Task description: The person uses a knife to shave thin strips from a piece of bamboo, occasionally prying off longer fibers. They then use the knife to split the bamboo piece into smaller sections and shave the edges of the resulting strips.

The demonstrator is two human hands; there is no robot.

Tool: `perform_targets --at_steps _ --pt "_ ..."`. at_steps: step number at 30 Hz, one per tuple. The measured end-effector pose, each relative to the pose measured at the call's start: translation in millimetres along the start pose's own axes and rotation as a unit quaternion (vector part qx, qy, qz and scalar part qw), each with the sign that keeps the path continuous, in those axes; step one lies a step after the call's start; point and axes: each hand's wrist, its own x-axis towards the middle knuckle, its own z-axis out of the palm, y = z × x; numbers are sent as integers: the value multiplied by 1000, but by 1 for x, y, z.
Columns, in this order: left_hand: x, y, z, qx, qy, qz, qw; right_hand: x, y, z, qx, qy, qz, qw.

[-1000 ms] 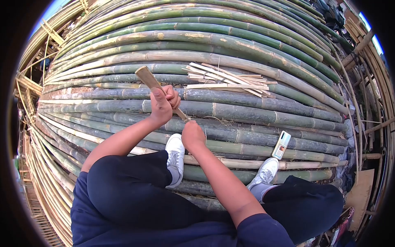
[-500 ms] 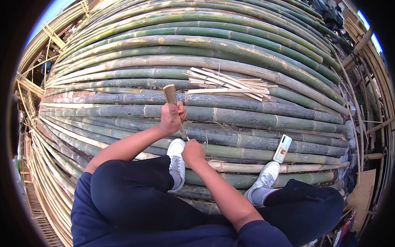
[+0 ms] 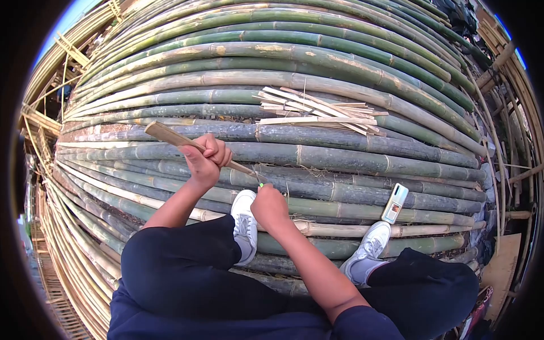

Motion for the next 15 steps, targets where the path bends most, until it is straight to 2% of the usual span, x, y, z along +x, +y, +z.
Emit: perform_targets --at_steps 1,3,10,15 --pt "1 1 0 0 1 -5 1000 -1 -1 1 2 -4 3 1000" --pt "2 4 -1 3 12 1 1000 -4 -3 4 24 50 -33 998" --pt "0 -14 -5 -14 51 6 999 -2 2 17 -2 4 9 1000" --pt "-5 -13 7 -1 0 -8 1000 2 -1 12 -76 -3 4 997"
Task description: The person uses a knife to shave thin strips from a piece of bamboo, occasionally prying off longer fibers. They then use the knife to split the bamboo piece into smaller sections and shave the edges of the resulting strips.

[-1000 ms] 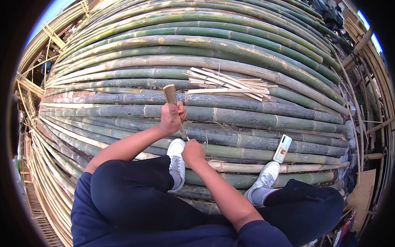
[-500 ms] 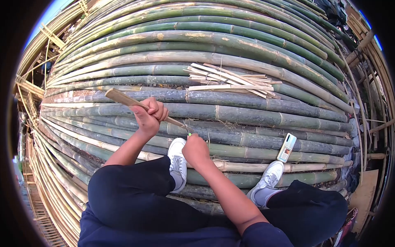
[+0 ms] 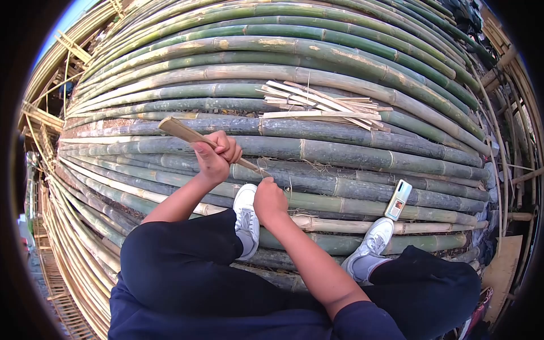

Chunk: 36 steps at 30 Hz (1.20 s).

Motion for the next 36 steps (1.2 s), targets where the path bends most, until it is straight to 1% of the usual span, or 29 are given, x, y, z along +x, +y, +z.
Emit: perform_targets --at_steps 1,3,7,9,12,15,16,17,18,19,21,22,23,24,25,27,29,30,31,33,36 --pt "-2 0 3 5 -16 -1 1000 1 0 -1 0 -2 1 1000" --pt "-4 -2 5 11 -16 -1 1000 6 -1 -5 -14 -10 9 1000" --pt "1 -1 8 32 3 6 999 11 -10 -11 -38 -15 3 999" --pt "3 -2 9 34 4 5 999 16 -13 -7 -10 -23 36 999" --pt "5 -2 11 23 19 -5 1000 27 -11 -6 -3 -15 27 1000" --pt "8 -3 16 49 37 23 998 34 -12 -4 3 -12 32 999" --pt "12 -3 13 67 69 17 995 34 -8 -3 4 -9 32 999" --pt "15 -2 11 85 103 12 991 32 -3 -3 -16 -10 5 1000" --pt "14 -3 11 73 93 20 993 30 0 -2 -35 -10 -22 999" --pt "12 -5 11 74 91 25 993 26 0 1 -36 -5 -25 999" --pt "5 -19 12 69 92 -8 993 8 3 7 -8 -17 36 999" --pt "-3 -38 0 141 79 -1 987 -4 3 12 -10 -16 38 999" --pt "-10 -37 -1 138 80 -2 987 -20 -5 12 -15 -20 25 999" --pt "-13 -34 0 127 42 -1 991 -25 -8 10 -20 -20 11 1000" --pt "-16 -32 1 117 3 -4 993 -24 -7 10 -19 -22 13 999" --pt "-4 -7 8 106 13 -6 994 -23 -9 13 52 -1 24 998" --pt "5 8 -1 52 17 25 998 -18 -6 6 50 14 15 999" --pt "4 14 -2 48 17 26 998 -14 -3 4 54 29 -7 998" --pt "4 13 -7 49 19 27 998 -11 0 3 58 43 -28 997" --pt "2 4 -18 37 -46 20 998 -6 5 0 56 49 -38 997" --pt "3 -7 -20 27 -57 10 998 -2 8 2 37 20 -26 999"
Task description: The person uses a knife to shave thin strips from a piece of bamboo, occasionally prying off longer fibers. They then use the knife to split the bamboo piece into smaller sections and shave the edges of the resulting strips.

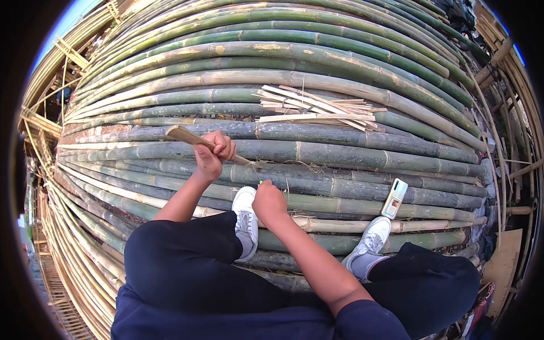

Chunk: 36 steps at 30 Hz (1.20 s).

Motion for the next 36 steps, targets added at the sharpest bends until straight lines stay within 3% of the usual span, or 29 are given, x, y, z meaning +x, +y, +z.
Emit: perform_targets --at_steps 12,18,20,28,36 --pt "6 14 -8 25 45 -8 999 -2 -4 0 38 -5 -7 999" --pt "7 7 -3 3 30 -3 1000 -2 -4 -3 46 -6 -1 999" --pt "4 -3 -2 4 31 -46 998 0 0 -1 40 -1 -9 999" --pt "-8 -37 -9 -7 -11 -76 997 -1 -13 -24 36 -7 -17 999" --pt "-21 -55 -3 121 -19 -92 988 15 -8 11 96 -32 1 995"
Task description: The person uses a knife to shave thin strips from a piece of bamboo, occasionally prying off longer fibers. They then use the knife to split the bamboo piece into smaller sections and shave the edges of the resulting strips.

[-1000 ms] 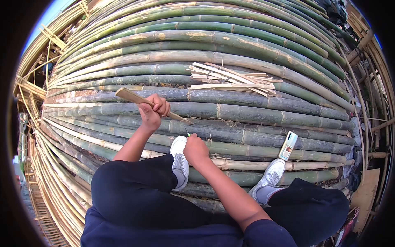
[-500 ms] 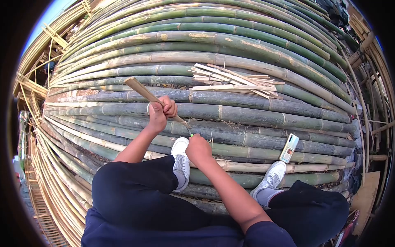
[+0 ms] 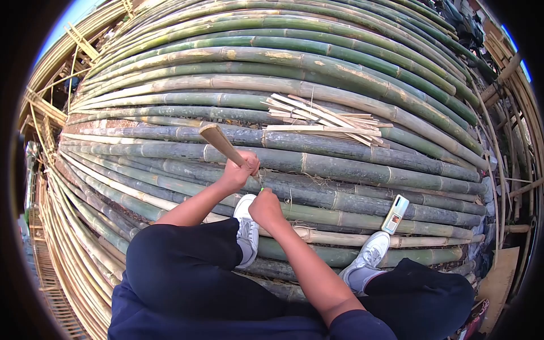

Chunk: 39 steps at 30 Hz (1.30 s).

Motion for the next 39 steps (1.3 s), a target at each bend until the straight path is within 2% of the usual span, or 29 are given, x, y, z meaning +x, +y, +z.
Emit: perform_targets --at_steps 3,5,7,9,10,11,13,16,17,19,20,21,23,27,32,39 --pt "2 4 8 57 14 -2 998 10 2 12 -8 4 20 1000" --pt "-1 17 13 155 31 46 986 18 3 18 -5 4 21 1000" --pt "-7 -4 6 177 7 65 982 29 14 24 -15 -3 -3 1000" --pt "-13 -14 3 172 75 79 979 32 13 24 -22 -7 -25 999" --pt "-7 1 9 117 114 71 984 25 4 16 -22 -4 -9 1000" --pt "-1 17 9 116 114 67 984 16 -4 9 -22 -3 10 1000" --pt "13 43 7 -96 180 -27 978 0 -15 0 -10 7 7 1000" --pt "8 33 5 -134 171 -46 975 0 -1 7 -14 21 -12 1000" --pt "4 23 1 -134 172 -44 975 2 4 11 -26 21 -24 999" --pt "-4 7 -6 -2 62 8 998 4 11 18 -25 12 -24 999" --pt "-7 4 -6 -77 24 34 996 3 14 21 -24 2 -22 999" --pt "-8 7 -6 -76 23 33 996 1 11 20 -22 1 -23 1000" --pt "-7 14 -6 -166 42 74 982 -2 5 18 -12 31 -3 999" --pt "-2 14 -7 -187 87 63 976 -2 -4 9 -3 38 -5 999" --pt "-5 8 -3 -148 66 66 985 2 16 18 -1 39 -46 998" --pt "-1 9 3 -147 123 28 981 -8 -1 0 -21 32 -9 999"
